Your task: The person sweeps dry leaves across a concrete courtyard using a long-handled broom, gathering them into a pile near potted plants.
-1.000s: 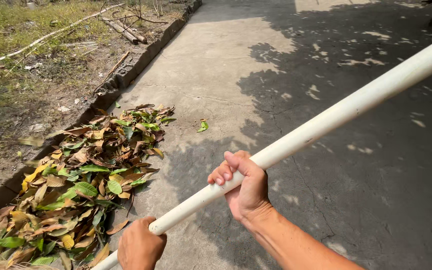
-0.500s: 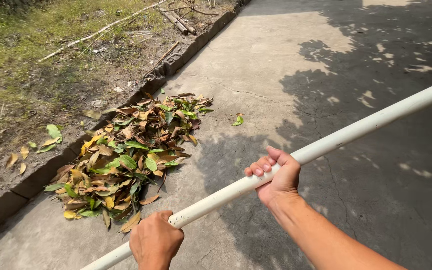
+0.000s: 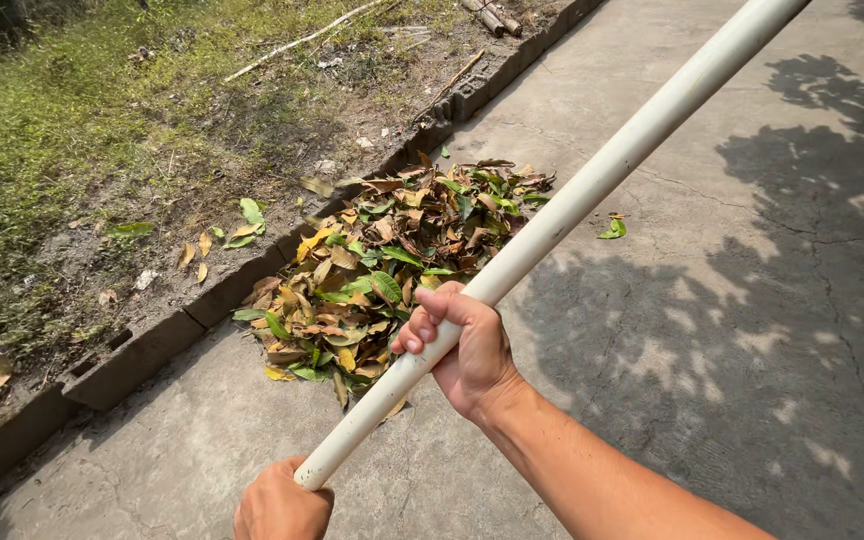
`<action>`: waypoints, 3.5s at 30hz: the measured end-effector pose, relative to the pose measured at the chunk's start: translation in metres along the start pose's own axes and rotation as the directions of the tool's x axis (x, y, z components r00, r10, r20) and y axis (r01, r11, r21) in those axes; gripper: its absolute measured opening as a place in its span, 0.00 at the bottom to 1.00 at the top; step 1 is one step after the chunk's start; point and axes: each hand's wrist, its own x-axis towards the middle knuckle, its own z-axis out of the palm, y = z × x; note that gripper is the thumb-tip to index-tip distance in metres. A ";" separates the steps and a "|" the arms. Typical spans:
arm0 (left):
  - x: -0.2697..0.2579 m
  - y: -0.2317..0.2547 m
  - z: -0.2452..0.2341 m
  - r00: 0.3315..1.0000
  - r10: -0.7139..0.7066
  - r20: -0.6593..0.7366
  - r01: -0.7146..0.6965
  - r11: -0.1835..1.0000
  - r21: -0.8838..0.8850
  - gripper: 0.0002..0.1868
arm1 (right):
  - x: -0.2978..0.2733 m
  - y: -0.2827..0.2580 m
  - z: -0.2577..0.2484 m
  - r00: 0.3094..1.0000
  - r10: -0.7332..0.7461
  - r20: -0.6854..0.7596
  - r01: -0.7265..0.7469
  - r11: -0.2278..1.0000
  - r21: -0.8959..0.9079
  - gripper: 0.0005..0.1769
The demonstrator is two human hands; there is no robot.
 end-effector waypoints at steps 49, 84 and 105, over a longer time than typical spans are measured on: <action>0.122 -0.365 -0.132 0.886 0.358 0.296 -0.442 0.844 0.303 0.24 | -0.169 0.366 0.221 0.918 -0.265 -0.297 0.279 0.960 0.008 0.09; 0.002 -0.238 -0.079 0.400 0.897 0.191 -0.916 0.387 0.102 0.21 | -0.297 0.247 0.155 0.630 -0.642 -0.436 0.674 0.732 -0.104 0.19; -0.311 -0.028 -0.050 0.046 0.875 0.481 -0.998 0.058 -0.010 0.17 | -0.514 -0.022 -0.002 0.080 -0.601 -0.796 0.820 0.493 -0.290 0.23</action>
